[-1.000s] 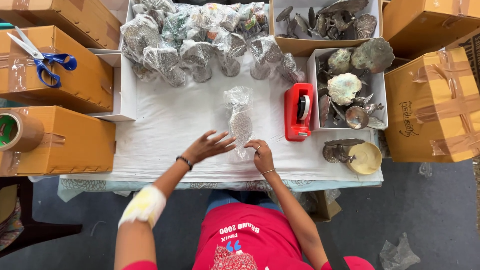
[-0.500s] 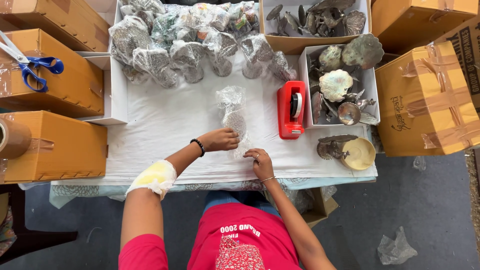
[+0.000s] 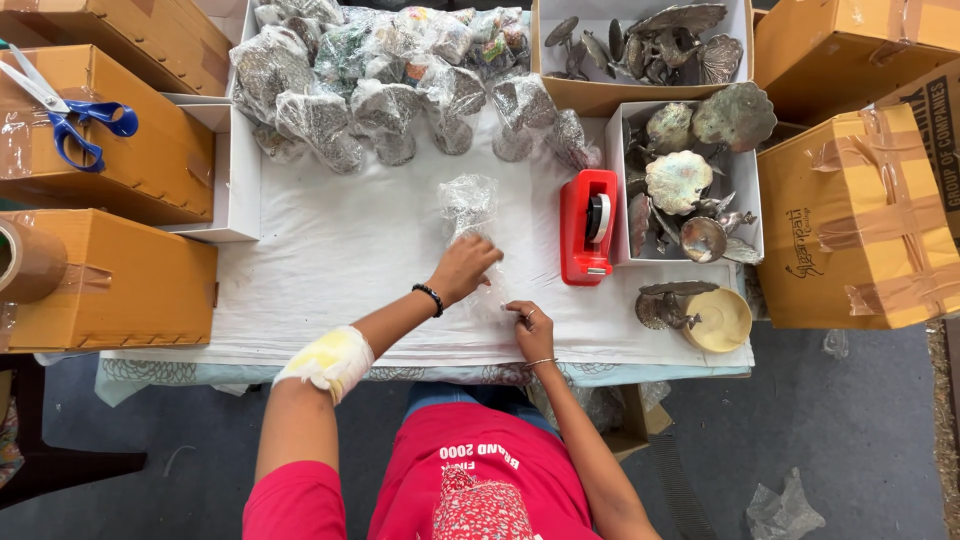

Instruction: The person wraps a silver decorative item in bubble wrap on a table. They fold the plastic around the object and secure it with tape from a red dispenser. The person then places the wrapped item into a white box and repeats the process with another item.

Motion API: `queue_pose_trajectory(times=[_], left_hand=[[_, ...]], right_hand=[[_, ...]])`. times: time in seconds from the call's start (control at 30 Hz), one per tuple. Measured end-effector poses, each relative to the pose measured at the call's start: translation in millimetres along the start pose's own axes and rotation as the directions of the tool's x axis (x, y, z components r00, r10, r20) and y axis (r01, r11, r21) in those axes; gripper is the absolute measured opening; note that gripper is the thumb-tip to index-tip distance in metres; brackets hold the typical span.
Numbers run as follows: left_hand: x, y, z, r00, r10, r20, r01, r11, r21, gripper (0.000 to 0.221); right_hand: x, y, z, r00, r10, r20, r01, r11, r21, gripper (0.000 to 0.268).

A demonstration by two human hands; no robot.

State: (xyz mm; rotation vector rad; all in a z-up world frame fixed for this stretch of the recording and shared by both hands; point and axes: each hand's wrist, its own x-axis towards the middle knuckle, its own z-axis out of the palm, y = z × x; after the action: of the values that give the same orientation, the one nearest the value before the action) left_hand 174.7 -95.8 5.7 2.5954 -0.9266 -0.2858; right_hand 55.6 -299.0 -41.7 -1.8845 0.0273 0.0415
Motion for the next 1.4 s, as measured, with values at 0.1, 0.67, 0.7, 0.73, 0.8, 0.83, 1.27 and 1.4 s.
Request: queue_pose_trajectory(times=[0.1,0.67,0.7,0.73,0.8,0.83,1.27,1.4], left_hand=[[-1,60,-74,0.819,-0.055,-0.571,0.278,0.908,0.312,0.111],[-72,-29,-48,0.606,-0.795,0.002,0.341,0.258,-0.904,0.081],[-74,-32,-45,0.595,-0.802,0.058,0.339,0.185,-0.923,0.074],[-75,-38,-36,0.59,-0.805,0.058,0.339,0.182,-0.923,0.074],[-77,-48,-17,0.706,-0.693,-0.144,0.32,0.494,-0.808,0.029],[-76,-50,-13,0.699,-0.7,-0.146,0.32,0.489,-0.812,0.029],[-65,-49,10,0.746,-0.643,-0.173,0.202,0.466,-0.861,0.025],[-71,-37,-17,0.828,-0.546,-0.128,0.243,0.554,-0.796,0.035]], right_hand=[[0,14,1,0.998,-0.037,-0.049,0.041,0.994,0.102,0.04],[34,-54,-1,0.879,-0.446,0.167,0.476,0.839,-0.264,0.065],[45,-60,2,0.833,-0.499,0.239,0.552,0.774,-0.309,0.072],[54,-64,9,0.832,-0.499,0.244,0.554,0.774,-0.305,0.072],[70,-72,21,0.731,-0.56,0.39,0.673,0.498,-0.547,0.072],[76,-69,26,0.725,-0.561,0.4,0.681,0.493,-0.542,0.072],[120,-83,59,0.961,0.096,0.261,-0.041,0.978,-0.205,0.039],[127,-42,61,0.946,0.192,0.263,-0.154,0.975,-0.159,0.048]])
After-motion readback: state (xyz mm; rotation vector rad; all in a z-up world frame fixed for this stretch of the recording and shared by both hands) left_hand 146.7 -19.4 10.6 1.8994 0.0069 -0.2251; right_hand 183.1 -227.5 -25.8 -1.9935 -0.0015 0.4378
